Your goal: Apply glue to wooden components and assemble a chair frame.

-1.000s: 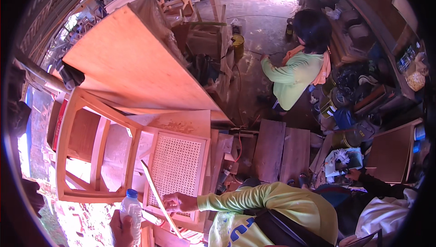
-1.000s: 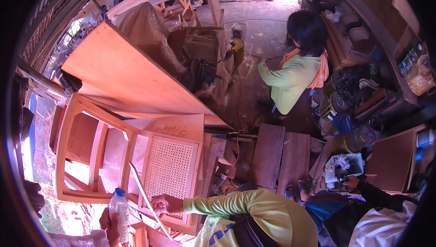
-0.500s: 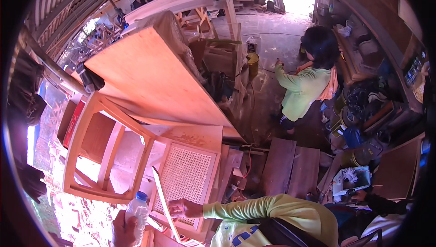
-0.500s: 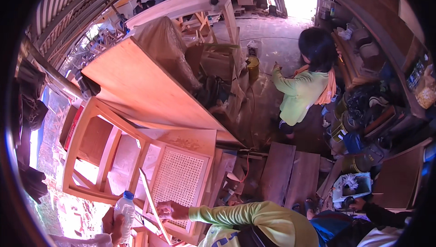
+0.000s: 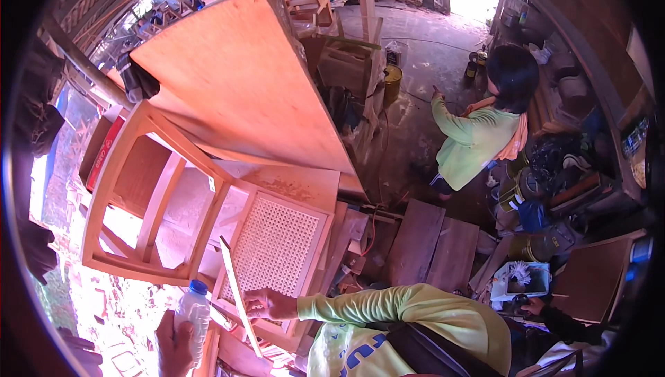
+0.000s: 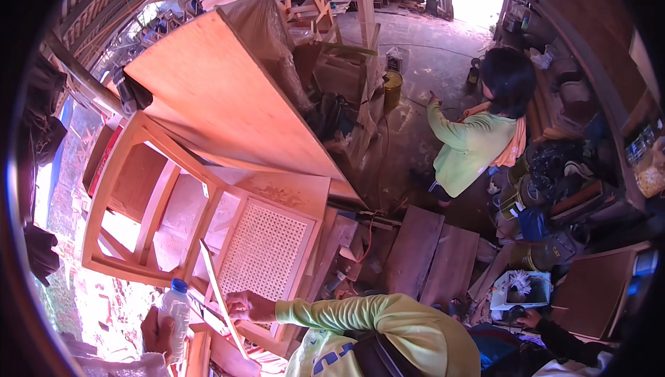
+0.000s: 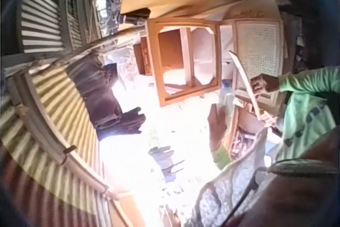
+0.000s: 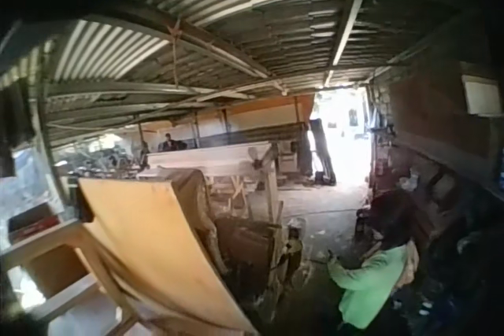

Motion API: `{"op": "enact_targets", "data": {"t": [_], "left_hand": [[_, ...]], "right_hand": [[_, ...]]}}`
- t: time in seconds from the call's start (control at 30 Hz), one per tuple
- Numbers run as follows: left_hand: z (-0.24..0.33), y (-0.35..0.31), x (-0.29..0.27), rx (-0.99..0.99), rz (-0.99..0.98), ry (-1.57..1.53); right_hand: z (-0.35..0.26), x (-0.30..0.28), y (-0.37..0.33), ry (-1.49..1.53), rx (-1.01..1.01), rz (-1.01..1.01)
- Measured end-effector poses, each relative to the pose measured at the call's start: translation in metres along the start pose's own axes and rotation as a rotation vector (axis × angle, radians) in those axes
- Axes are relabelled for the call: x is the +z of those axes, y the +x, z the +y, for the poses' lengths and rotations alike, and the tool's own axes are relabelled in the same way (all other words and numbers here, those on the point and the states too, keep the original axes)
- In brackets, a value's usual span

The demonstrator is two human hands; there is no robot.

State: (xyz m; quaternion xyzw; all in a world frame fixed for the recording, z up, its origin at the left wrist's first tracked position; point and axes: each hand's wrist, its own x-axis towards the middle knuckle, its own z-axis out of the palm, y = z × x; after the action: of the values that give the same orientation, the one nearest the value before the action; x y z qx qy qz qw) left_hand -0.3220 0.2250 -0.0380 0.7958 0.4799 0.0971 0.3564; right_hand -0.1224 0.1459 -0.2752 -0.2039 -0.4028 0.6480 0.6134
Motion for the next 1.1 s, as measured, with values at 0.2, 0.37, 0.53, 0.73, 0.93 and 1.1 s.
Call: {"op": "enact_targets", "data": {"t": [0.2,0.37,0.53,0.73,0.93,1.1], "left_hand": [[0.017,0.003,0.004,0.095,-0.015,0.096],[-0.006,0.005,-0.009,0.128,-0.032,0.158],[-0.003,0.004,0.003,0.059,-0.026,-0.007],[-0.029,0.004,0.000,-0.042,0.008,-0.097],[-0.021,0.003,0.003,0.039,-0.032,-0.070],[0.018,-0.020,-0.010,-0.036,-0.037,0.205]], "right_hand": [[0.005,-0.004,-0.003,-0.029,-0.003,0.020],[0.004,-0.004,-0.004,-0.029,0.015,0.024],[0.000,-0.004,-0.005,-0.082,0.015,0.022],[0.002,-0.002,-0.005,-0.031,0.041,0.021],[0.011,-0.003,-0.001,0.021,0.042,0.025],[0.048,-0.004,0.004,0.044,0.048,-0.096]]}}
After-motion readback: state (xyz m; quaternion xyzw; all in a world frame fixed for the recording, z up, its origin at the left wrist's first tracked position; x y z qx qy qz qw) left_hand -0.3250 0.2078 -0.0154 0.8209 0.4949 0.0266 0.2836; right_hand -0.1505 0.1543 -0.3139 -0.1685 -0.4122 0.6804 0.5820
